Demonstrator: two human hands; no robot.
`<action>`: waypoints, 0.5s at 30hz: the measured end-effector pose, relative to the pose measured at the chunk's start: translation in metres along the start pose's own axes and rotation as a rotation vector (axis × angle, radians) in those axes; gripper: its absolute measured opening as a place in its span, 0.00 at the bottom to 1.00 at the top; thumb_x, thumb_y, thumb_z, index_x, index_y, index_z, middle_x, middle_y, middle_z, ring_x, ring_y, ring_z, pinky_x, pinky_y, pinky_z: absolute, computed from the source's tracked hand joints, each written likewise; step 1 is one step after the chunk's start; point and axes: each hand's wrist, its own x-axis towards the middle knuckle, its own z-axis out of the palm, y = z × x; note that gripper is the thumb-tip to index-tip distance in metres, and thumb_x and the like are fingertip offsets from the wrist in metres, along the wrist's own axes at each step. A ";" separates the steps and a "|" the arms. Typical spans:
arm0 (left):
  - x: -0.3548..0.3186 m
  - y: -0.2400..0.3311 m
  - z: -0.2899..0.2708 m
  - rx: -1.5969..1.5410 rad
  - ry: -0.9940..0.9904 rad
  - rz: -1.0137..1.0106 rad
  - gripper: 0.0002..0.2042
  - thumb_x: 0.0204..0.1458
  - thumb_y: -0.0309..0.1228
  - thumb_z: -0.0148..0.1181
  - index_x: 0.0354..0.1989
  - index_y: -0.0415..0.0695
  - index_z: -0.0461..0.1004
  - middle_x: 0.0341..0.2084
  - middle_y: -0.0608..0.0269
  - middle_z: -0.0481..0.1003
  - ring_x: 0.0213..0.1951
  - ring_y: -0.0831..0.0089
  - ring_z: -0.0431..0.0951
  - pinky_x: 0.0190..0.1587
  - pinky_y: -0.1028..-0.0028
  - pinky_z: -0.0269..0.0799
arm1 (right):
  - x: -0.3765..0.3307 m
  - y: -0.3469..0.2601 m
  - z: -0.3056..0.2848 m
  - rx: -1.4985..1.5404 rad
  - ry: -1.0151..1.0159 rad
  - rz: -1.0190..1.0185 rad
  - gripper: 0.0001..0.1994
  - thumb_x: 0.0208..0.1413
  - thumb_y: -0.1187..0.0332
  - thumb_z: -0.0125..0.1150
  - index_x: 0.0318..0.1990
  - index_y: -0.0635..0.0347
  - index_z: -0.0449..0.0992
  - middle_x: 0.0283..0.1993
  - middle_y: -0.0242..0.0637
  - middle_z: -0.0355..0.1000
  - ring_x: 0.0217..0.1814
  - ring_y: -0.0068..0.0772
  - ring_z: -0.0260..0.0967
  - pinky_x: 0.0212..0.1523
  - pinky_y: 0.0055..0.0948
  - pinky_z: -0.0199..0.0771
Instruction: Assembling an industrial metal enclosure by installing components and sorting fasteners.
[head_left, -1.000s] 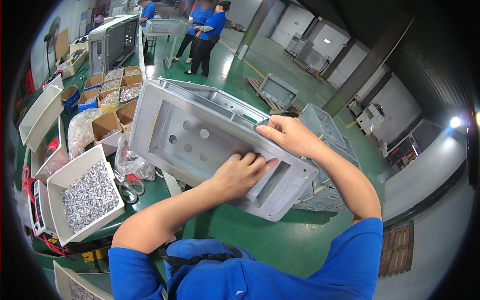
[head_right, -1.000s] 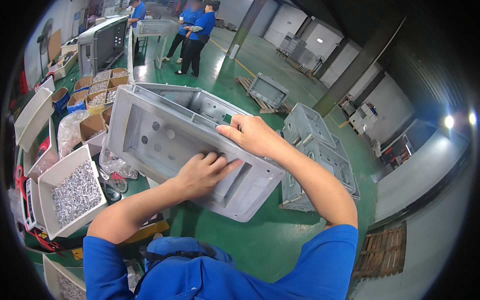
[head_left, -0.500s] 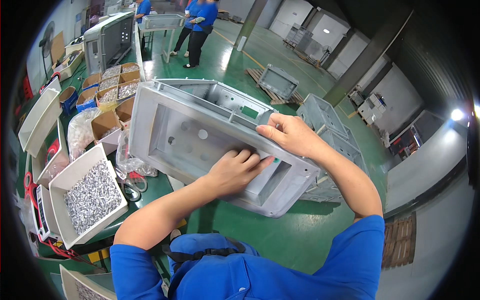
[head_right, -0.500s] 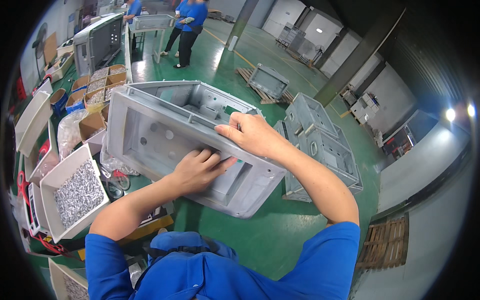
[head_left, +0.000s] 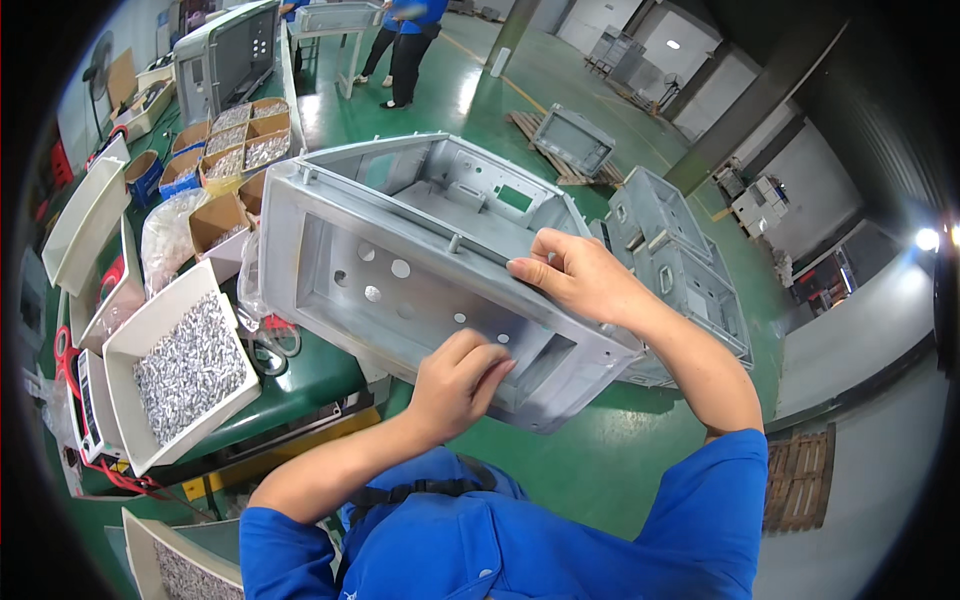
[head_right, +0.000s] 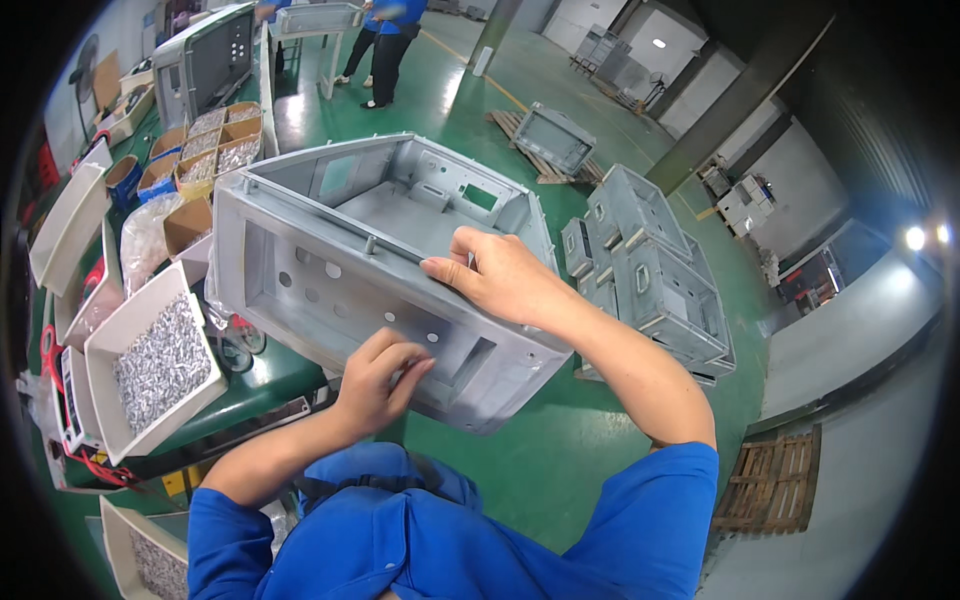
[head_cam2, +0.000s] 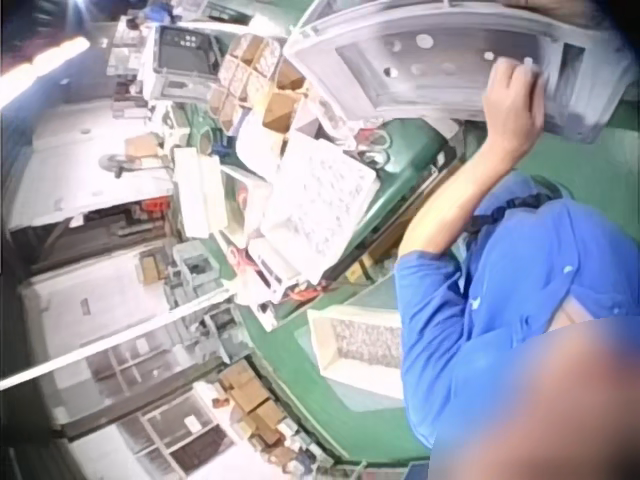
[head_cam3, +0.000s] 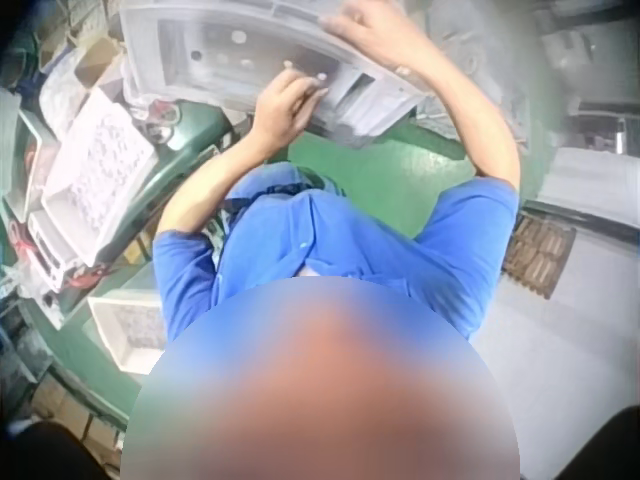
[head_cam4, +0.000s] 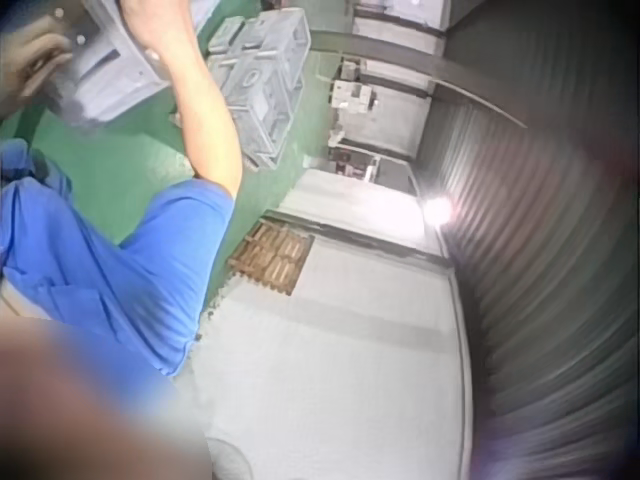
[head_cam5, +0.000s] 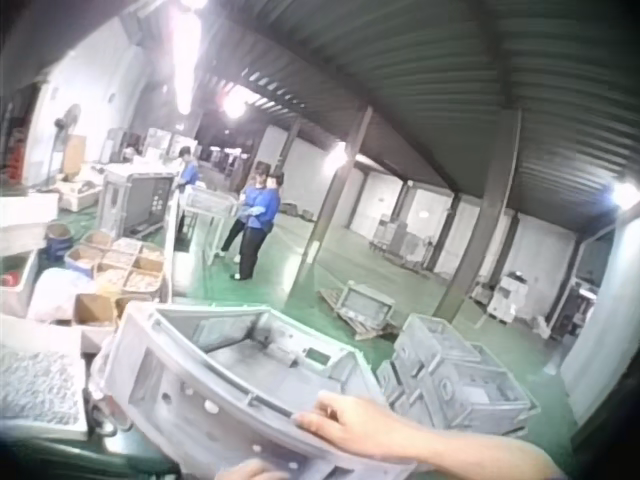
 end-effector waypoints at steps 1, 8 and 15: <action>-0.012 0.002 -0.001 -0.069 -0.011 -0.112 0.06 0.40 0.25 0.59 0.27 0.42 0.71 0.19 0.63 0.66 0.20 0.68 0.68 0.22 0.73 0.64 | -0.001 -0.001 0.002 0.009 -0.014 0.001 0.19 0.51 0.52 0.54 0.25 0.62 0.68 0.14 0.31 0.61 0.17 0.18 0.54 0.19 0.24 0.56; -0.071 -0.002 -0.014 -0.088 0.238 -0.443 0.08 0.38 0.23 0.62 0.26 0.41 0.69 0.22 0.64 0.66 0.24 0.73 0.64 0.27 0.77 0.60 | -0.002 0.004 0.036 0.262 -0.177 0.007 0.18 0.54 0.55 0.52 0.29 0.65 0.71 0.19 0.24 0.63 0.22 0.13 0.54 0.21 0.18 0.56; -0.137 -0.017 -0.001 -0.829 0.773 -1.115 0.27 0.47 0.32 0.59 0.52 0.40 0.53 0.34 0.63 0.65 0.32 0.81 0.63 0.34 0.81 0.62 | -0.008 -0.005 0.088 0.288 -0.329 -0.029 0.17 0.54 0.56 0.52 0.29 0.64 0.70 0.19 0.27 0.64 0.22 0.15 0.56 0.22 0.20 0.58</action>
